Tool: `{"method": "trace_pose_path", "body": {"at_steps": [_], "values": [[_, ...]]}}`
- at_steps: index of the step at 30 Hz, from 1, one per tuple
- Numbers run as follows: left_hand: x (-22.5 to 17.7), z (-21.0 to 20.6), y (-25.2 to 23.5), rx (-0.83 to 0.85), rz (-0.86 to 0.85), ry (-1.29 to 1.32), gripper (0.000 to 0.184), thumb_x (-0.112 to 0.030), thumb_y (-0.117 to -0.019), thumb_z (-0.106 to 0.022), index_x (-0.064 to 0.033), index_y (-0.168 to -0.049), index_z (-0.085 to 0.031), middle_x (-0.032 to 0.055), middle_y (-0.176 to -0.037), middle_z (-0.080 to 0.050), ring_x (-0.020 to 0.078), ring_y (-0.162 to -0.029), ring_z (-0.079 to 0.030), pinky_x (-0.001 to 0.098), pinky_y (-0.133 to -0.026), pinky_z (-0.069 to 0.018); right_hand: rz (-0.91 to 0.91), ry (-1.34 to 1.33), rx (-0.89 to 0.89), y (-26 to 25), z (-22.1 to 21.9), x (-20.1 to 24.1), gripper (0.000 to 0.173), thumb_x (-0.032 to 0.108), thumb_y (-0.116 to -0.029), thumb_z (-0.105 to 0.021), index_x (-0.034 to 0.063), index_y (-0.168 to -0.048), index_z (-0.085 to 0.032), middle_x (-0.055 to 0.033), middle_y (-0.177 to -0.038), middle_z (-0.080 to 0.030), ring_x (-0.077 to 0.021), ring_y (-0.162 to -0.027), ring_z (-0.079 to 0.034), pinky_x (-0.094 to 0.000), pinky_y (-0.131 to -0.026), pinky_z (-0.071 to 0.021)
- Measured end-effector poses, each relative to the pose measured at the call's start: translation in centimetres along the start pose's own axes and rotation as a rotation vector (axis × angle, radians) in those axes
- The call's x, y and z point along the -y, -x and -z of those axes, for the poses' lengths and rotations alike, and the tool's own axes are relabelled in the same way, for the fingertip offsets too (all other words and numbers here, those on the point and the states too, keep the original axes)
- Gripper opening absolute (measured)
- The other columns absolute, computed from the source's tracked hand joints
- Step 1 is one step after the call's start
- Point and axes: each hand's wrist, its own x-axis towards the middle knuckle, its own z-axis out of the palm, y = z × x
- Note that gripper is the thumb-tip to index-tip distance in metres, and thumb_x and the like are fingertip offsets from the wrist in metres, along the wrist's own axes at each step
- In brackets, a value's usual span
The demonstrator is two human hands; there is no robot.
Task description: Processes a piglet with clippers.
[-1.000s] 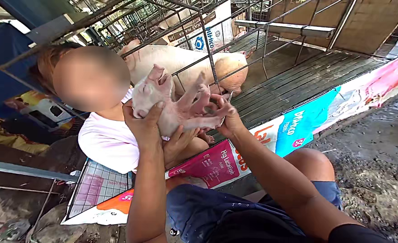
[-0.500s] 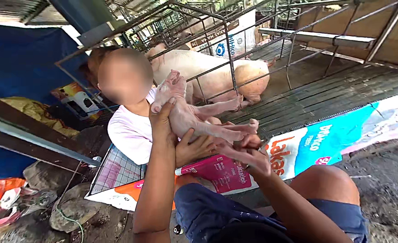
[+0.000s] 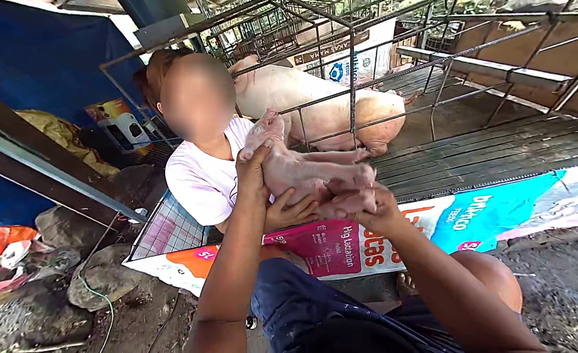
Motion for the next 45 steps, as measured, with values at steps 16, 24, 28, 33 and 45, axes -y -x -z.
{"method": "trace_pose_path", "body": {"at_steps": [16, 24, 28, 33, 45], "values": [[2.0, 1.1, -1.9, 0.242, 0.589, -0.222, 0.075, -0.071, -0.1018, -0.023, -0.0067, -0.122, -0.057, 0.0129, -0.089, -0.071, 0.0238, -0.073, -0.071, 0.0378, -0.064, -0.0606, -0.378, 0.468, 0.175, -26.5, 3.5, 11.7, 0.031, 0.028, -0.0901, -0.079, 0.0061, -0.109, -0.067, -0.0045, -0.086, -0.07, -0.0114, -0.072, -0.069, -0.0318, -0.067, -0.0611], [-3.6, -3.0, -1.0, 0.474, -0.519, -0.465, 0.042, -0.02, -0.0968, -0.068, 0.0053, -0.128, -0.055, 0.0144, -0.119, -0.068, 0.0219, -0.109, -0.068, 0.0417, -0.094, -0.0584, -0.479, 0.882, 0.355, -26.2, 3.3, 10.7, 0.032, 0.032, -0.0866, -0.081, 0.0059, -0.093, -0.065, -0.007, -0.077, -0.06, -0.0189, -0.066, -0.059, -0.0413, -0.062, -0.0519], [-3.1, -10.8, -1.7, 0.875, -0.157, -0.1, 0.067, 0.0, -0.0859, -0.073, 0.0006, -0.142, -0.037, 0.0131, -0.126, -0.063, 0.021, -0.114, -0.065, 0.0409, -0.1, -0.0559, -0.518, 0.863, 0.348, -24.1, 3.4, 9.4, 0.026, 0.026, -0.0869, -0.081, 0.0047, -0.089, -0.067, -0.008, -0.075, -0.062, -0.0195, -0.066, -0.06, -0.0425, -0.063, -0.0521], [-0.6, -15.5, -1.8, 0.884, 0.021, 0.226, 0.057, 0.015, -0.0774, -0.064, -0.004, -0.128, -0.045, 0.0121, -0.111, -0.065, 0.023, -0.103, -0.066, 0.0462, -0.093, -0.0565, -0.524, 0.893, 0.323, -23.1, 5.3, 9.6, 0.027, 0.026, -0.086, -0.081, 0.0052, -0.094, -0.067, -0.0069, -0.078, -0.062, -0.0191, -0.068, -0.06, -0.0429, -0.064, -0.0515], [3.7, -17.2, -3.0, 0.717, -0.117, 0.063, 0.081, 0.018, -0.0701, -0.077, 0.001, -0.14, -0.039, 0.0169, -0.124, -0.062, 0.0254, -0.113, -0.064, 0.0441, -0.098, -0.0569, -0.545, 0.728, 0.298, -21.5, 8.5, 6.9, 0.022, 0.018, -0.084, -0.084, 0.0054, -0.095, -0.069, -0.006, -0.078, -0.064, -0.016, -0.063, -0.059, -0.0369, -0.059, -0.0507]]}}
